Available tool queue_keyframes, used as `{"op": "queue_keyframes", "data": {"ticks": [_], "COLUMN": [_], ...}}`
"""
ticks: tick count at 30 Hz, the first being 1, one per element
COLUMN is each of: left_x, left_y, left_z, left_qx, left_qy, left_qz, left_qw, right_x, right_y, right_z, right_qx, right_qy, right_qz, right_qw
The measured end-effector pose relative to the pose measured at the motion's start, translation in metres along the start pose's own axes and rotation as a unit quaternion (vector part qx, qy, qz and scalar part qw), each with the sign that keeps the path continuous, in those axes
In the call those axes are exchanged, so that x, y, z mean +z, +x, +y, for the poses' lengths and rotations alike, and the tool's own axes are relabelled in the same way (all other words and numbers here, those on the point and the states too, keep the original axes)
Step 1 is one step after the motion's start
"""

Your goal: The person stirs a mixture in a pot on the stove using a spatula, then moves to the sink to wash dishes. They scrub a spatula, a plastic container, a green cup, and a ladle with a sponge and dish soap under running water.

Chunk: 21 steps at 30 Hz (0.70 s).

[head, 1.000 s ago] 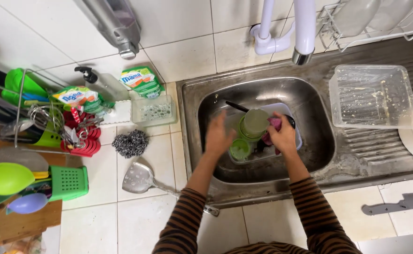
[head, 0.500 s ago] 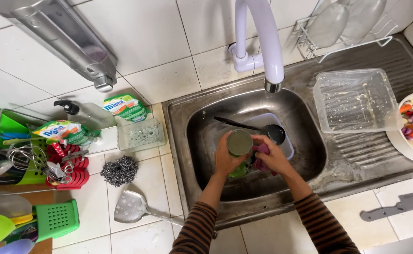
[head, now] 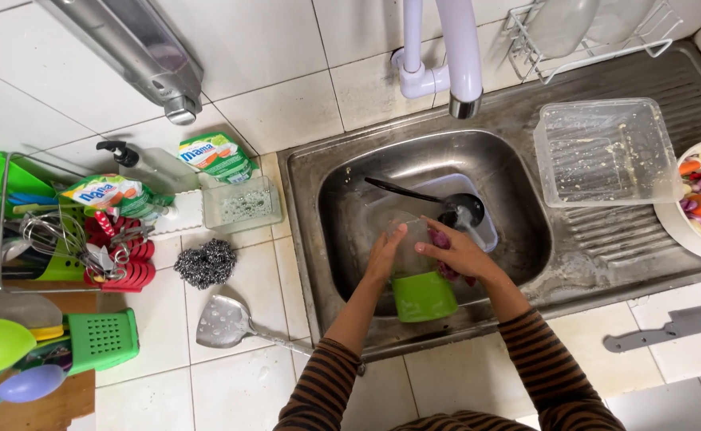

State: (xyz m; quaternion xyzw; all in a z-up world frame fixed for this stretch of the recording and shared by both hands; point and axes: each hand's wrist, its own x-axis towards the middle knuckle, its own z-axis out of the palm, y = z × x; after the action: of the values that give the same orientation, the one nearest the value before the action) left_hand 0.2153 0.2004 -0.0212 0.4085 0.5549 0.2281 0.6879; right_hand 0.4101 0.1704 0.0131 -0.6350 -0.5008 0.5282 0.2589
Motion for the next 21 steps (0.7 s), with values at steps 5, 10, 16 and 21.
{"op": "queue_keyframes", "data": {"ticks": [5,10,16,21], "left_x": [0.032,0.020,0.018,0.013], "left_y": [-0.100,-0.087,-0.057,-0.076], "left_z": [0.092,0.055,0.009,0.018], "left_qx": [-0.061,-0.104,-0.089,-0.022], "left_qy": [-0.131,-0.225,-0.441,-0.291], "left_qz": [-0.040,-0.103,-0.129,-0.039], "left_qw": [0.989,0.963,0.884,0.956], "right_x": [0.009,0.018,0.012,0.035], "right_y": [-0.013,0.015,0.029,-0.012], "right_z": [-0.006,0.035,0.027,-0.022], "right_qx": [0.063,0.063,0.097,-0.053], "right_qy": [-0.011,0.056,0.585,0.504], "right_qz": [0.003,0.066,0.116,0.046], "right_qw": [0.998,0.994,0.797,0.861]}}
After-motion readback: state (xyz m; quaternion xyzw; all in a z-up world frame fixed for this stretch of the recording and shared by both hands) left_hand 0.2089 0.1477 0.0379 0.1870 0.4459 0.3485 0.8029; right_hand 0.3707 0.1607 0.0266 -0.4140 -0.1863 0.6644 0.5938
